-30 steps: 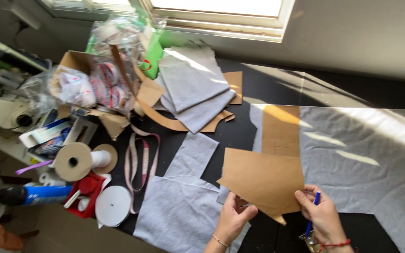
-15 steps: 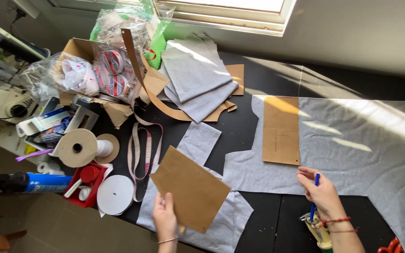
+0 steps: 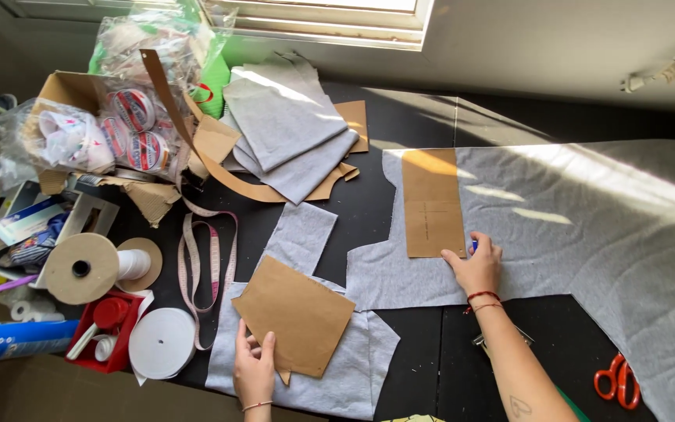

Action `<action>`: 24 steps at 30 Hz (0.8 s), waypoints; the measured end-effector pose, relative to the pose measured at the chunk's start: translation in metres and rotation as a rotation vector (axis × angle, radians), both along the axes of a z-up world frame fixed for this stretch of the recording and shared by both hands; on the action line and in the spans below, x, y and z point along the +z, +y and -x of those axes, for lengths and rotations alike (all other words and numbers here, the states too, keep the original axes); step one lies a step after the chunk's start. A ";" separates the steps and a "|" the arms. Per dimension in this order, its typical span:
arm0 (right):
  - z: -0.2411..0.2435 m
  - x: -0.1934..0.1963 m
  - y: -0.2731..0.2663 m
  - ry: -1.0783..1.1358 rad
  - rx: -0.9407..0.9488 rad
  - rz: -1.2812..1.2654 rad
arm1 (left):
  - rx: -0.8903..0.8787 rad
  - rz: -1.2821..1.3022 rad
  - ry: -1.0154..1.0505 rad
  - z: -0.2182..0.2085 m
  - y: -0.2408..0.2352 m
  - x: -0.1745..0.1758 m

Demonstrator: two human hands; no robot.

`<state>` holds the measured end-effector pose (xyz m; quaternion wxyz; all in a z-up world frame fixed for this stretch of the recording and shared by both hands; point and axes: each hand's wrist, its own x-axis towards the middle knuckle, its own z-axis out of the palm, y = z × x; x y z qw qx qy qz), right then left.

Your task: Cutting fabric using a rotary cutter and scissors and organizing paper patterns

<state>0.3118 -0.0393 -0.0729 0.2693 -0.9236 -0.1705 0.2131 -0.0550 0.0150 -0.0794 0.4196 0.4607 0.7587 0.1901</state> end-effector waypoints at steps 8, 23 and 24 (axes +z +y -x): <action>-0.008 -0.021 -0.007 -0.035 0.054 -0.042 | 0.074 -0.208 0.059 0.004 -0.002 -0.020; -0.008 -0.023 -0.008 -0.032 0.057 -0.055 | 0.094 -0.203 0.218 -0.004 -0.004 -0.011; -0.006 -0.018 -0.007 -0.016 0.044 -0.034 | 0.098 -0.204 0.219 -0.004 -0.004 -0.011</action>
